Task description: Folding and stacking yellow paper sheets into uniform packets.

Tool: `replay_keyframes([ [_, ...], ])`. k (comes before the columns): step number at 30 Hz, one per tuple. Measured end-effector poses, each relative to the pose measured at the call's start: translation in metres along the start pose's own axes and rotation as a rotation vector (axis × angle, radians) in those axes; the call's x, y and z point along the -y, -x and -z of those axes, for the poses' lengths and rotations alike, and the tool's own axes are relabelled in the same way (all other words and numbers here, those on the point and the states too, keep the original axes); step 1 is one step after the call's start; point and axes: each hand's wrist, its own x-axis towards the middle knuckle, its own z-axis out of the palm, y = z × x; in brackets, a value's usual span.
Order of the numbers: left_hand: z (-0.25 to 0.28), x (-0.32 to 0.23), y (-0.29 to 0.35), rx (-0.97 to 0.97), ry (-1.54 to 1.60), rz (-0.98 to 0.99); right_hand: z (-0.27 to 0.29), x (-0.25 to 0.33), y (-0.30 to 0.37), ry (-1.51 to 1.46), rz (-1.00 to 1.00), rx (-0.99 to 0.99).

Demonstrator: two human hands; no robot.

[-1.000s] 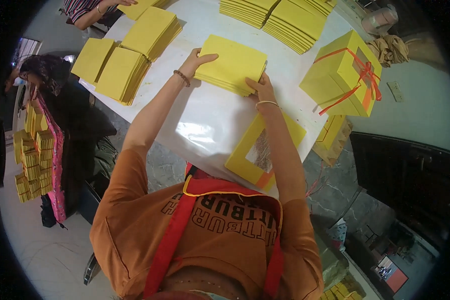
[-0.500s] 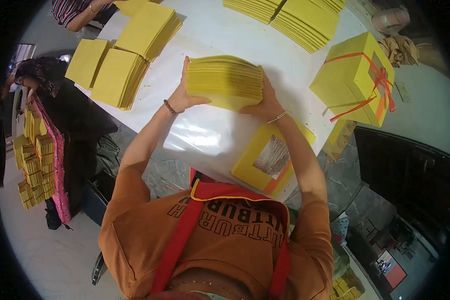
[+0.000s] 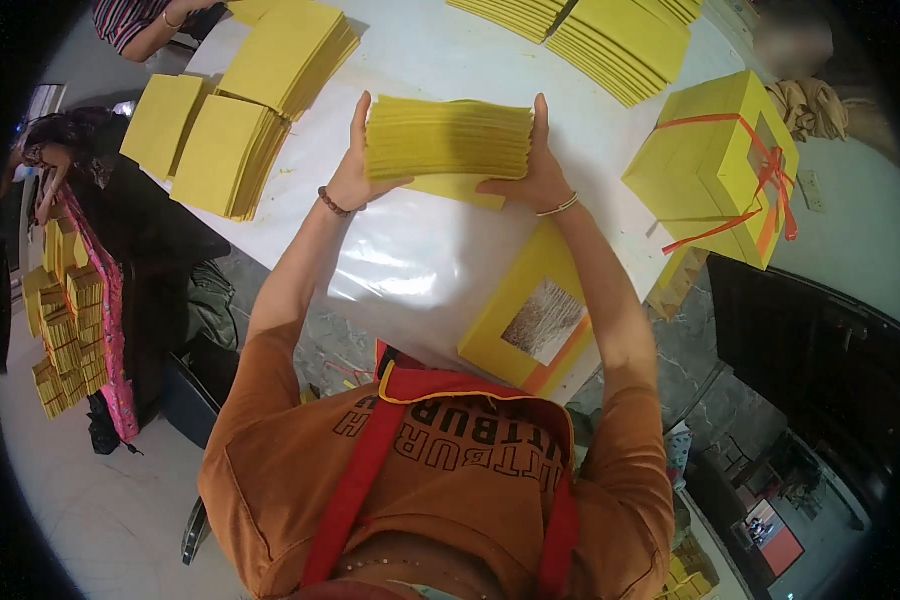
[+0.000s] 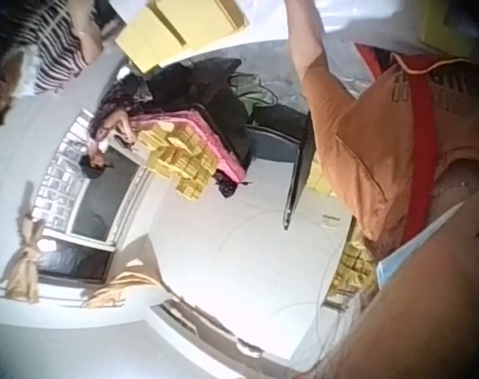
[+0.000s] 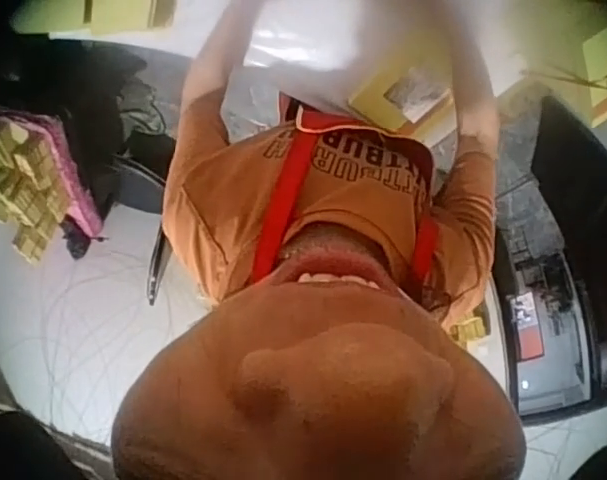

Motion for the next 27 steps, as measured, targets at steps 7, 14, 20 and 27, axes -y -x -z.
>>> replay_keyframes([
  [7,-0.002,-0.009,-0.01,-0.03,-0.189,0.023,-0.007,0.006,-0.01,-0.069,-0.164,-0.176],
  [14,0.005,-0.002,-0.005,0.001,-0.424,-0.031,-0.017,0.003,-0.003,0.107,-0.107,-0.147],
  [20,-0.013,-0.061,0.0,-0.033,-0.291,0.062,0.002,0.027,0.001,-0.218,-0.24,-0.112],
  [27,-0.027,-0.131,0.013,0.063,0.293,0.117,-0.017,0.053,0.062,-1.128,-0.495,-0.305],
])
